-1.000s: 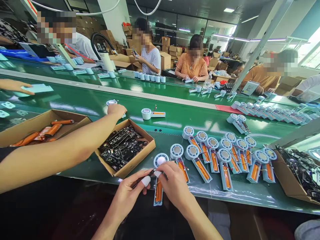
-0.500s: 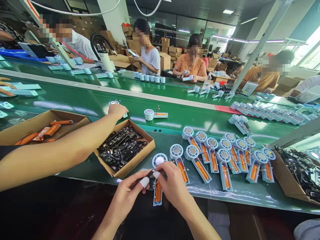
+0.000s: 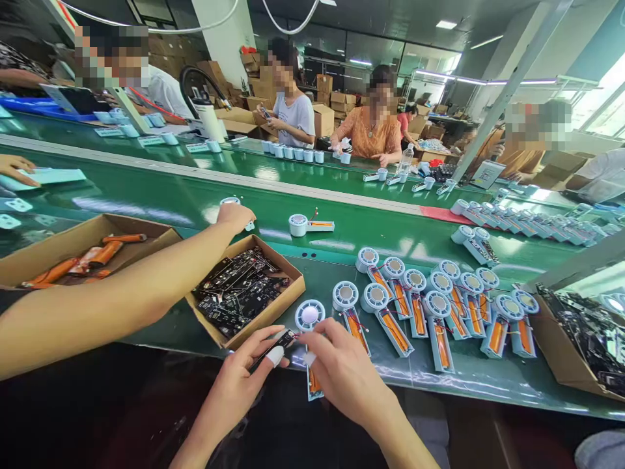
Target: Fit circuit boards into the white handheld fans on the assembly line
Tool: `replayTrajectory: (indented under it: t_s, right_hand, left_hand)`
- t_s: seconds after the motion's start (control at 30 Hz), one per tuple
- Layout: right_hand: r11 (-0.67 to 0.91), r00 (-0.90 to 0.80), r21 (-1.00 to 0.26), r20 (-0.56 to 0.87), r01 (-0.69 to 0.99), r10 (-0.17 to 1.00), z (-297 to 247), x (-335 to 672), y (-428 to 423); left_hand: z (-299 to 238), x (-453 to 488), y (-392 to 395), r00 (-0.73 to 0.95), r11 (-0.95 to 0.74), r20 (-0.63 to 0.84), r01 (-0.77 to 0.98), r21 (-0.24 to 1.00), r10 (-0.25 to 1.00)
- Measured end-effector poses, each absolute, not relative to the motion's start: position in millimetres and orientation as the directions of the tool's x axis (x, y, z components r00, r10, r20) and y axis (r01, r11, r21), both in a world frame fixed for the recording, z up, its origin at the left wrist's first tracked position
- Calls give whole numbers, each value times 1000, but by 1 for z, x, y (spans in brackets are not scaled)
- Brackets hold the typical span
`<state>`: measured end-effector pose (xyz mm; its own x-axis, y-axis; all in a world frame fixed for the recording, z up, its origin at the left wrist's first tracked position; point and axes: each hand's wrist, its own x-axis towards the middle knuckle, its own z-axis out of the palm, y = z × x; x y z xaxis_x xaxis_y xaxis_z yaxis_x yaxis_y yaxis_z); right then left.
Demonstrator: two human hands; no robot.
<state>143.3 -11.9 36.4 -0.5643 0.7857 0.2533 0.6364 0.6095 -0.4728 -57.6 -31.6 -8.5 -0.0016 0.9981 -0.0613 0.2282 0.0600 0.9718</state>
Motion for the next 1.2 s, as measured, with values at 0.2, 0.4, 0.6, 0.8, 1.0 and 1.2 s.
replayTrajectory:
  t_s: [0.2, 0.4, 0.6, 0.8, 1.0, 1.2]
  right_hand:
    - [711, -699, -271, 156, 649, 698, 29, 145, -14]
    - [583, -482, -617, 347, 528, 804, 11, 148, -5]
    - [669, -473, -490, 474, 558, 742, 5, 146, -6]
    - [569, -468, -611, 340, 550, 816, 19, 138, -9]
    - [440, -313, -741, 317, 508, 895, 20, 132, -2]
    - [504, -401, -523, 306, 687, 863, 24, 130, -4]
  left_hand:
    - [-13, -51, -40, 80, -98, 69, 451, 887, 994]
    - [-13, -45, -44, 196, -329, 274, 714, 619, 942]
    - [-13, -42, -46, 203, -343, 280, 656, 672, 938]
    - [-18, -35, -42, -98, -57, 120, 489, 870, 988]
    - [-13, -32, -41, -105, -48, 103, 432, 901, 989]
    - [-9, -31, -42, -64, -219, 297, 533, 817, 953]
